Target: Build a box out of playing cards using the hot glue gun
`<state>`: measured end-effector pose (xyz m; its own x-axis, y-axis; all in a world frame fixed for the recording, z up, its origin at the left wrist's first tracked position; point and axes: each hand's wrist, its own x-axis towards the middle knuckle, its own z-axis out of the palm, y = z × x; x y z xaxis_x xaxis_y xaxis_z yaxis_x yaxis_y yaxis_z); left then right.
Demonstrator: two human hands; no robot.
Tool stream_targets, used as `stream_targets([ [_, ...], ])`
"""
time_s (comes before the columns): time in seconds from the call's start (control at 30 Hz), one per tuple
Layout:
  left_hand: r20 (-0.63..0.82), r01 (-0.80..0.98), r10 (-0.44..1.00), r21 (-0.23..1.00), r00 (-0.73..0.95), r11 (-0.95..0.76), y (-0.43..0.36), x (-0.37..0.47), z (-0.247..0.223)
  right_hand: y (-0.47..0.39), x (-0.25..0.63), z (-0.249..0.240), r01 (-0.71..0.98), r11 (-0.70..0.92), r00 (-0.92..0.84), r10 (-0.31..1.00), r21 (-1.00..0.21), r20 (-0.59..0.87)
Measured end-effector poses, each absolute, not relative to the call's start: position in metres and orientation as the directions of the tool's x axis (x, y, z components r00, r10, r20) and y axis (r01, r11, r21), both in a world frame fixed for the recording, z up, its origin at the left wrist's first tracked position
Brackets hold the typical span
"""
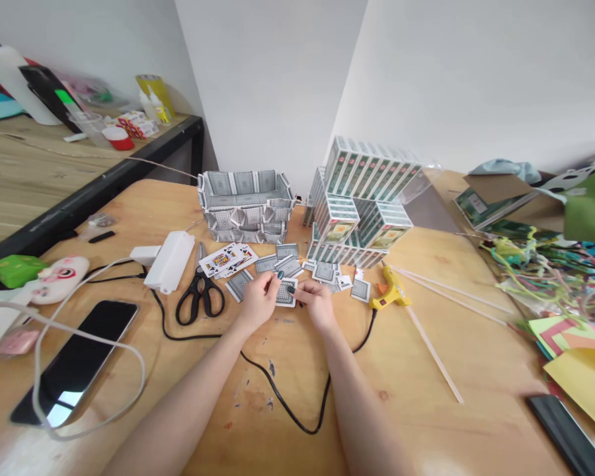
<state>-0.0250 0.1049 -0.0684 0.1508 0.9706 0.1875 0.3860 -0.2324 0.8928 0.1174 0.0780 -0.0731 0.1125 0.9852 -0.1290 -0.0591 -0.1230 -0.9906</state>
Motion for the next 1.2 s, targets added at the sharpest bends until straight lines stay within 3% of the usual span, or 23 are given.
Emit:
stream_targets([
  [0.33,0.200,0.416,0.969,0.876,0.147,-0.244,0.1017,-0.0213,-0.0654,0.0770,0.1156,-0.0717,-0.056,-0.120,0.127,0.984,-0.991,-0.126],
  [1.2,0.072,0.199,0.966,0.972,0.248,-0.124,0.1026,-0.0199,-0.0663,0.0778,0.1147,-0.0683,-0.216,-0.138,0.121,0.979,-0.966,-0.167],
])
